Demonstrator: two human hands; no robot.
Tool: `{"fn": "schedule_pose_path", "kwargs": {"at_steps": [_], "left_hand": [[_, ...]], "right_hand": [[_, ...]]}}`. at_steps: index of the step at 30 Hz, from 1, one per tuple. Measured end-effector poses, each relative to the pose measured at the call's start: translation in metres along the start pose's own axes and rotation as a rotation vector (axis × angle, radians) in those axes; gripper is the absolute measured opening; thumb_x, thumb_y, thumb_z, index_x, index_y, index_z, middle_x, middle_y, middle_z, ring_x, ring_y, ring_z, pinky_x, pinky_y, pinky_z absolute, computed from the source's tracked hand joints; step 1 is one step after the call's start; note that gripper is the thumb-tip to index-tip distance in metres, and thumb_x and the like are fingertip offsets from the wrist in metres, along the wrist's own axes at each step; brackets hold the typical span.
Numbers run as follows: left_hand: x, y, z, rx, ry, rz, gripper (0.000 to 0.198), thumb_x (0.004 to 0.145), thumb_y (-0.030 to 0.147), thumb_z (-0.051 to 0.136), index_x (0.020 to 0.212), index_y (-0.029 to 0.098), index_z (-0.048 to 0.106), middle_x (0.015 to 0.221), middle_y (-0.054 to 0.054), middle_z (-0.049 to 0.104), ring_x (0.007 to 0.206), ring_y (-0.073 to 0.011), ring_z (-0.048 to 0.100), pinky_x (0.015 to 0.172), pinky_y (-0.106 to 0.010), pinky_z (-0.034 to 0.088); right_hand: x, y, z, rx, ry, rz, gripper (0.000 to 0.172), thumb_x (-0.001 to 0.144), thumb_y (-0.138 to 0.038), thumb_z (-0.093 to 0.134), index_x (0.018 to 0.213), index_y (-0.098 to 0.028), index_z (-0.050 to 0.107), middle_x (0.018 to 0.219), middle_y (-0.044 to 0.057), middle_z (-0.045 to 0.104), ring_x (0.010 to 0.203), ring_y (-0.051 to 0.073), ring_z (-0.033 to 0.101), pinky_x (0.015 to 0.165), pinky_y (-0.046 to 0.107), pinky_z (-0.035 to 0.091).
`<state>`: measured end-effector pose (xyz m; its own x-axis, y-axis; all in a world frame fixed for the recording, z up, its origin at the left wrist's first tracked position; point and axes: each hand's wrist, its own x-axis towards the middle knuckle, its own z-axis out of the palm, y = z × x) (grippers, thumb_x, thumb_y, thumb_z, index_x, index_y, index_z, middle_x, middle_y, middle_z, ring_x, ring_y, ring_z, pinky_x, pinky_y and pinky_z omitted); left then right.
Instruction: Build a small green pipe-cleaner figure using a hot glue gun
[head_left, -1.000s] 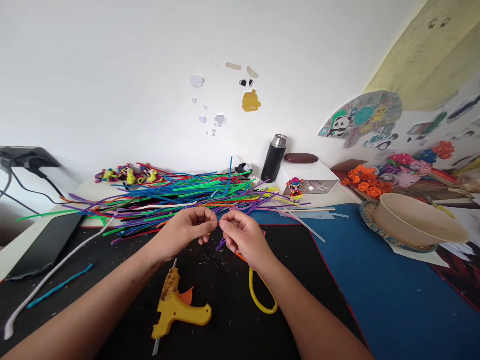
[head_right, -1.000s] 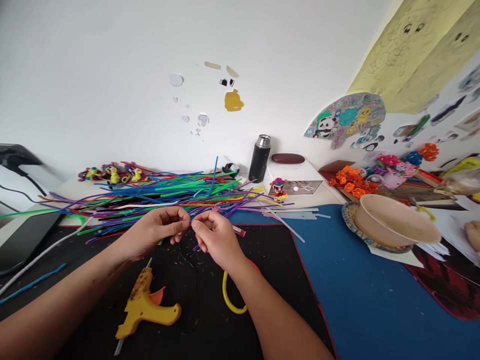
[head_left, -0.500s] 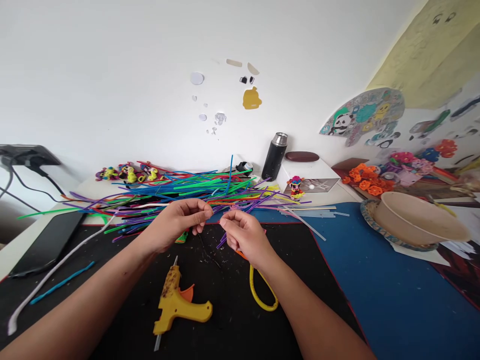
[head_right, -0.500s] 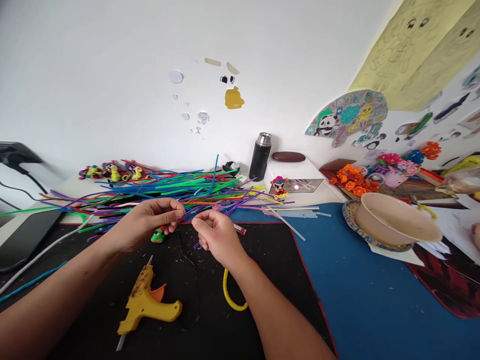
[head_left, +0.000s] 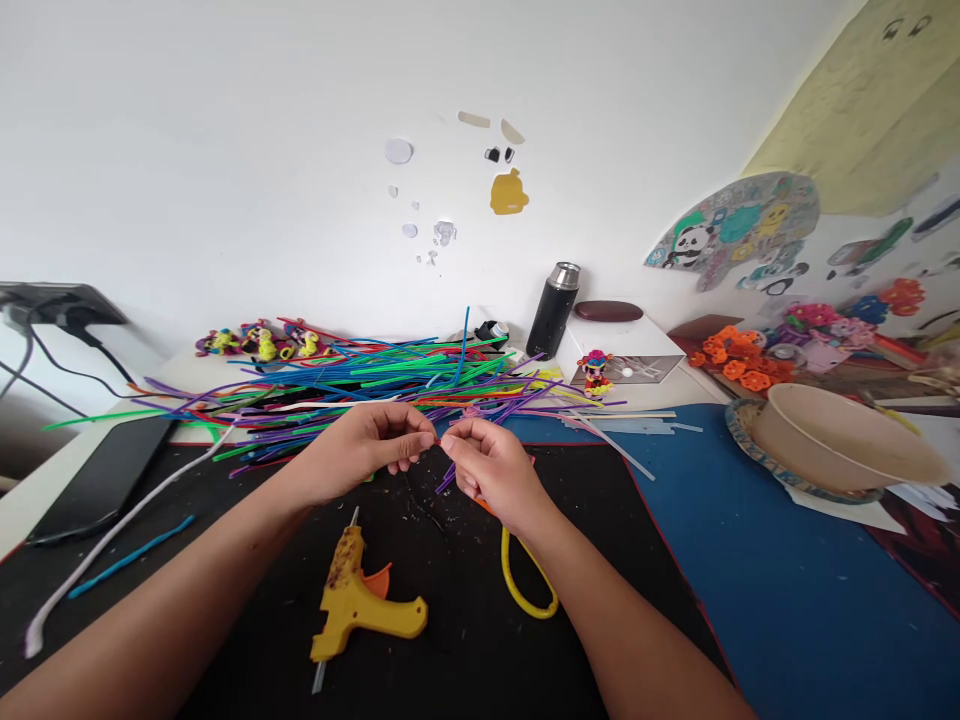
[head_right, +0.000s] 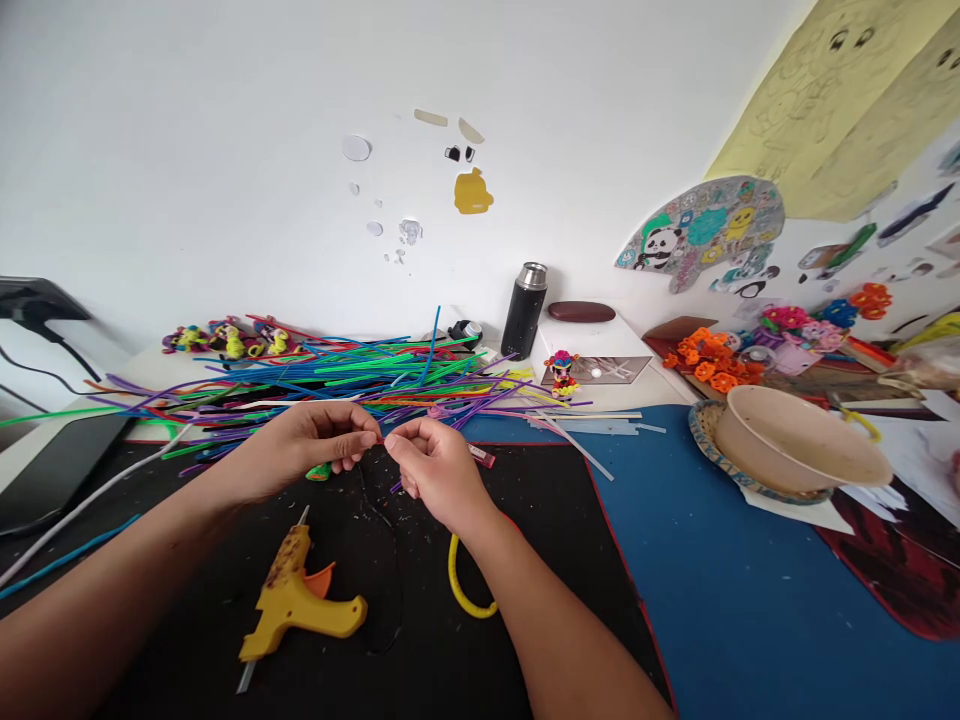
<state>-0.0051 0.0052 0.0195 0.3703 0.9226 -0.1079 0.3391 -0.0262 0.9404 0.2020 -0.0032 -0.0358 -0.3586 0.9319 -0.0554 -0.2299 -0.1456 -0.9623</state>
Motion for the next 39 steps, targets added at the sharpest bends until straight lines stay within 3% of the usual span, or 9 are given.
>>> {"fn": "schedule_pose_path", "kwargs": {"at_steps": [13, 21, 39], "left_hand": [[-0.001, -0.001, 0.006, 0.022, -0.033, -0.032, 0.039, 0.082, 0.058, 0.082, 0.085, 0.020, 0.074, 0.068, 0.001, 0.066, 0.063, -0.0155, 0.059, 0.057, -0.025, 0.046], [0.000, 0.002, 0.006, 0.012, 0.023, -0.023, 0.037, 0.078, 0.056, 0.083, 0.082, 0.020, 0.072, 0.069, 0.001, 0.065, 0.062, -0.0154, 0.059, 0.057, -0.025, 0.048], [0.002, 0.001, 0.011, -0.056, 0.035, -0.058, 0.039, 0.074, 0.057, 0.085, 0.079, 0.020, 0.072, 0.065, 0.002, 0.063, 0.059, -0.0144, 0.057, 0.055, -0.025, 0.048]], "right_hand": [[-0.002, -0.001, 0.001, -0.041, -0.006, -0.008, 0.036, 0.088, -0.053, 0.080, 0.092, -0.021, 0.064, 0.051, -0.011, 0.050, 0.042, 0.009, 0.040, 0.045, 0.025, 0.030], [-0.002, -0.001, 0.001, -0.049, -0.014, -0.017, 0.037, 0.089, -0.055, 0.079, 0.096, -0.021, 0.065, 0.054, -0.010, 0.053, 0.043, 0.009, 0.041, 0.045, 0.025, 0.030], [-0.001, 0.002, 0.002, -0.058, -0.001, -0.020, 0.035, 0.088, -0.053, 0.080, 0.092, -0.023, 0.063, 0.052, -0.012, 0.046, 0.040, 0.009, 0.038, 0.043, 0.025, 0.031]]}}
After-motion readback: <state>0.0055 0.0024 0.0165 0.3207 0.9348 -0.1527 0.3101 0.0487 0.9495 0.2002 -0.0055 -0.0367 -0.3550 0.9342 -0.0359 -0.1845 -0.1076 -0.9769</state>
